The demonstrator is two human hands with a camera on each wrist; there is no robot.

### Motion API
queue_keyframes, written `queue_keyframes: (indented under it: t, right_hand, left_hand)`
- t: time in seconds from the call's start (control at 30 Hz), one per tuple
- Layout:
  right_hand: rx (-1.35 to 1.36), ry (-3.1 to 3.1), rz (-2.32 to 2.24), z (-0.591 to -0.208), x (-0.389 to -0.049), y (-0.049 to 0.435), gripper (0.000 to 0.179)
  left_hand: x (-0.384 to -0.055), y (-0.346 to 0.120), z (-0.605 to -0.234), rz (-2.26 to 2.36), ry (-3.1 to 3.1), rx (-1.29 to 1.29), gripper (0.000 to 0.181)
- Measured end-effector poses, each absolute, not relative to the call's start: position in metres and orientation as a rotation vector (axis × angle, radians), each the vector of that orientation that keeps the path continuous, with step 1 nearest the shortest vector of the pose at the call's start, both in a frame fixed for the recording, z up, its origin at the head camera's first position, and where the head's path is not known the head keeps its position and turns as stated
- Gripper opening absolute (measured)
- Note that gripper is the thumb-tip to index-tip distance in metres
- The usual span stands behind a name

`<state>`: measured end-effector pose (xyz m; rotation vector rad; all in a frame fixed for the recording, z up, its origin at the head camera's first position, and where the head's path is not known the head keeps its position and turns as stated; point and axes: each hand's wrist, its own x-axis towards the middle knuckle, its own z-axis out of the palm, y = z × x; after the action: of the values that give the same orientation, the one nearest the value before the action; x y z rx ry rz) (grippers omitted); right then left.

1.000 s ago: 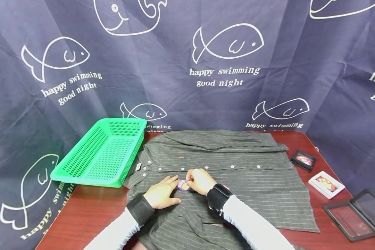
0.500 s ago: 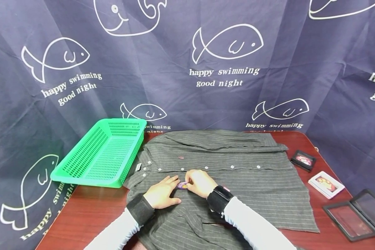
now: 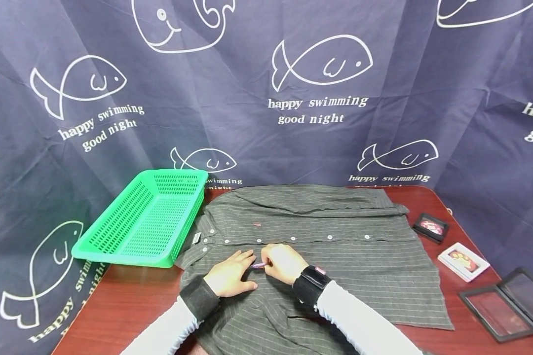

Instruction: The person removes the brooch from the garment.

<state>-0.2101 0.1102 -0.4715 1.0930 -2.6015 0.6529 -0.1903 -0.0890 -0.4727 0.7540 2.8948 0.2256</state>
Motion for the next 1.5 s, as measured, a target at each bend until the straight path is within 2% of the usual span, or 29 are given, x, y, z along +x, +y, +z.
queue_keyframes:
  t: [0.63,1.17,1.5]
  right_hand:
    - [1.229,-2.607,0.527,-0.472,-0.202,0.112,0.028]
    - [1.274,-2.631,0.495,-0.471,-0.199,0.114,0.021]
    - [1.295,-2.598,0.522,-0.473,-0.199,0.114,0.019]
  left_hand:
    - [-0.192,-0.089,-0.478,0.216,2.901,0.751,0.073]
    - [-0.196,-0.091,-0.477,0.279,2.903,0.802,0.072]
    - [-0.195,-0.086,-0.481,0.368,2.984,1.009,0.052]
